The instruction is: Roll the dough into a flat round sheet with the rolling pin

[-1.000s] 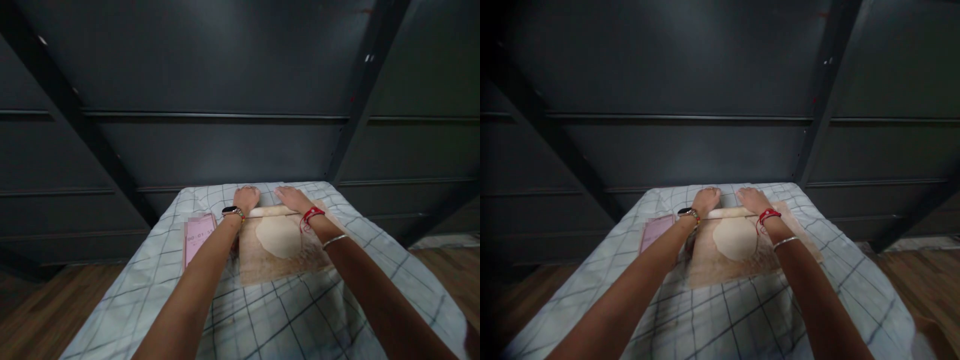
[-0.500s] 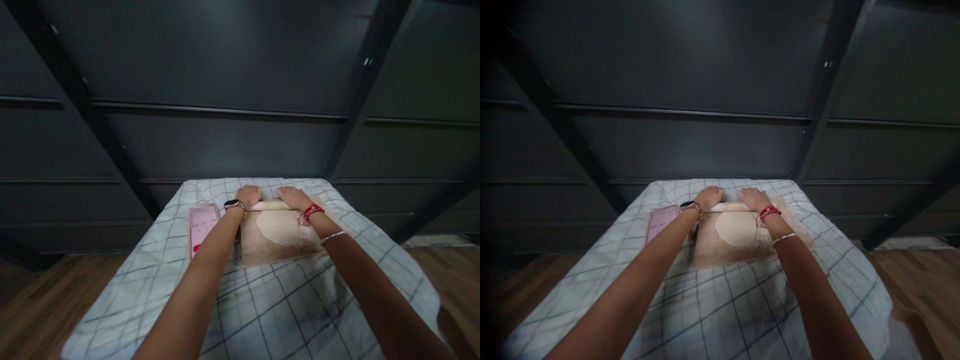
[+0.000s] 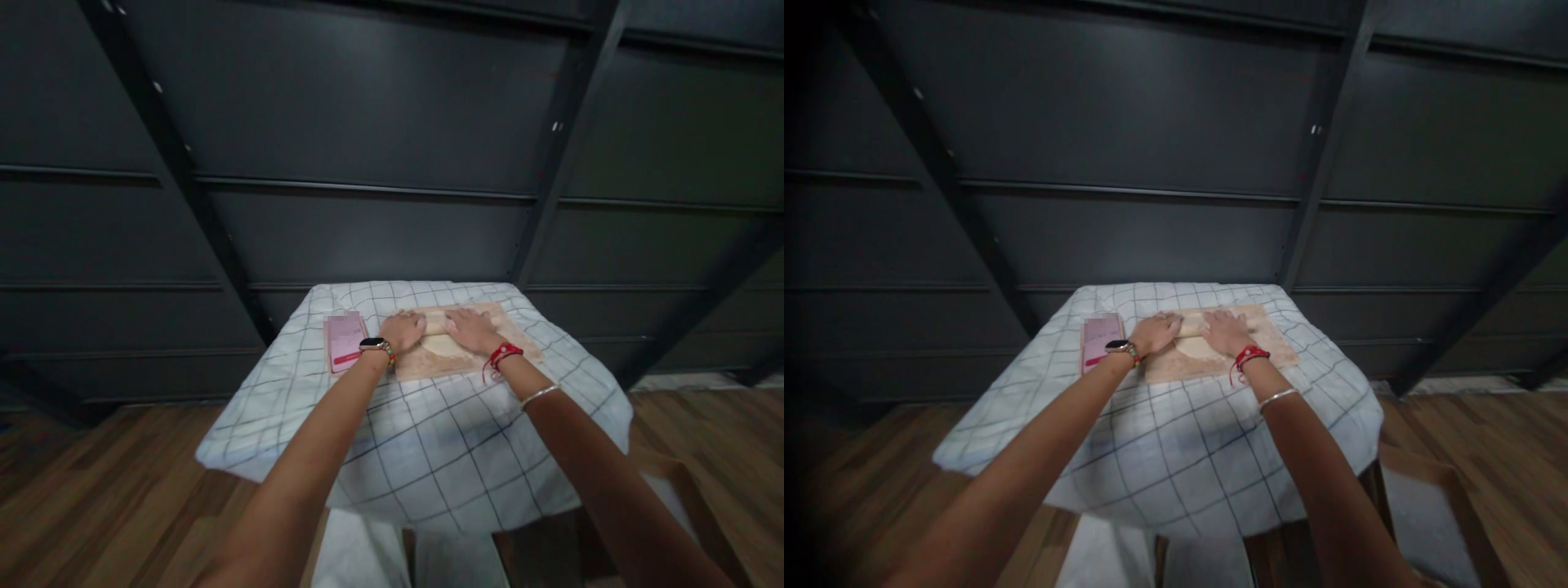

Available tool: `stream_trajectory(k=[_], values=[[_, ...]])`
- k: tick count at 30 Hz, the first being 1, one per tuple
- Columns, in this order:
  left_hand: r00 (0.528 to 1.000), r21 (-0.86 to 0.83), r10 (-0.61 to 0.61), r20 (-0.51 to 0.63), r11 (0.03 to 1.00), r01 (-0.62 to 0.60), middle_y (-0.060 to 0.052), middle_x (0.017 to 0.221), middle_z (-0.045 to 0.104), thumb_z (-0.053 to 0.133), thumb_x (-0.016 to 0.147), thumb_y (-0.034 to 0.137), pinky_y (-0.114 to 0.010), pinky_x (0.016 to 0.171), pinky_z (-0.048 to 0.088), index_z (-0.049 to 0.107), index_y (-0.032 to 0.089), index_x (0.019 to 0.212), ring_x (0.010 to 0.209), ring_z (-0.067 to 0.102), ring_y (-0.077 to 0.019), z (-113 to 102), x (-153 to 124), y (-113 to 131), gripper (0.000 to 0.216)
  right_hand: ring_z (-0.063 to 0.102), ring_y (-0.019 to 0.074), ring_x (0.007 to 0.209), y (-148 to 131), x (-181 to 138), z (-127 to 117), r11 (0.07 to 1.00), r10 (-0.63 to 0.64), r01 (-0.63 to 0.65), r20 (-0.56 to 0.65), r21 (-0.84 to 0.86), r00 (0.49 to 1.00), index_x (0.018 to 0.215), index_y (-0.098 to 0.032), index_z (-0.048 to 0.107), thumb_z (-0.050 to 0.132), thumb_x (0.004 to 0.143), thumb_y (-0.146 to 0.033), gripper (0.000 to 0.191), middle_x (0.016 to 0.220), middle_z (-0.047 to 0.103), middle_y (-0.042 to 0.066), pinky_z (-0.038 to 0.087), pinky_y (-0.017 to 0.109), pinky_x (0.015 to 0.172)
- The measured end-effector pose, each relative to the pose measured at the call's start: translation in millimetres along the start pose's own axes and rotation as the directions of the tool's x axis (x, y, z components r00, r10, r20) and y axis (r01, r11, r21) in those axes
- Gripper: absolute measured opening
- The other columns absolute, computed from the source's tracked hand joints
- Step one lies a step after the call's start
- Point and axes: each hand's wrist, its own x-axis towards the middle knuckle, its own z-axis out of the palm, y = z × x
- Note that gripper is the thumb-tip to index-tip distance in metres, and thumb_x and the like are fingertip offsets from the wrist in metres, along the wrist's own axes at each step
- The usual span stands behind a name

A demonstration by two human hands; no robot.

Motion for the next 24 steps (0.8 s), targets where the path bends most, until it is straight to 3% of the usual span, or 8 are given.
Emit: stream_trajectory(k=[5, 10, 16, 20, 24], values=[[0.999, -0.017, -0.038, -0.013, 0.999, 0.037, -0.007, 0.143, 0.044, 0.022, 0.099, 0.034, -0.042, 0.104, 0.032, 0.042, 0.022, 0.139, 0.131, 0.038, -0.0259, -2.8, -24.1, 13.7, 0.047, 0.040, 0.0327, 0.125, -3.2, -27.0, 12.0, 0.999, -0.014, 0.011, -0.076, -0.037, 0.997, 0.134, -0.018, 0.046, 0.024, 0.094, -0.049, 0.055, 0.137, 0.048, 0.014, 0.022, 0.060, 0.102], [0.997, -0.042, -0.073, -0.021, 0.997, 0.072, -0.009, 0.143, 0.043, 0.020, 0.099, 0.037, -0.045, 0.103, 0.032, 0.037, 0.020, 0.142, 0.130, 0.039, -0.0266, 0.7, -27.5, 16.0, 0.049, 0.039, 0.0315, 0.127, 1.7, -26.1, 11.7, 0.999, -0.034, 0.032, -0.051, -0.028, 0.998, 0.138, -0.020, 0.042, 0.026, 0.094, -0.048, 0.055, 0.139, 0.047, 0.013, 0.022, 0.059, 0.103], [0.976, 0.028, -0.152, -0.156, 0.987, 0.158, -0.014, 0.117, 0.062, 0.018, 0.099, 0.032, -0.043, 0.090, 0.042, 0.060, 0.015, 0.118, 0.112, 0.053, -0.0284, 6.0, -7.1, 13.4, 0.050, 0.043, 0.0305, 0.123, 7.6, -2.7, 4.9, 0.999, -0.053, 0.053, -0.045, 0.005, 0.998, 0.133, -0.022, 0.047, 0.023, 0.095, -0.049, 0.053, 0.139, 0.048, 0.010, 0.032, 0.058, 0.097], [0.968, 0.032, -0.234, -0.095, 0.971, 0.238, -0.014, 0.104, 0.066, 0.021, 0.098, 0.028, -0.039, 0.082, 0.046, 0.064, 0.013, 0.106, 0.100, 0.060, -0.0273, 3.2, 15.7, 5.7, 0.046, 0.048, 0.0272, 0.119, 11.9, 25.9, 5.6, 0.999, -0.048, 0.046, -0.085, -0.022, 0.995, 0.127, -0.023, 0.053, 0.020, 0.097, -0.049, 0.051, 0.132, 0.054, 0.010, 0.036, 0.050, 0.096], [0.982, 0.082, -0.180, -0.050, 0.980, 0.183, -0.014, 0.104, 0.066, 0.027, 0.097, 0.028, -0.035, 0.076, 0.049, 0.062, 0.013, 0.109, 0.097, 0.062, -0.0268, -2.0, 43.3, -9.9, 0.040, 0.048, 0.0211, 0.121, 20.2, 60.5, 11.0, 0.995, -0.095, 0.092, -0.075, -0.036, 0.993, 0.120, -0.021, 0.058, 0.018, 0.099, -0.043, 0.050, 0.127, 0.058, 0.009, 0.037, 0.036, 0.099]])
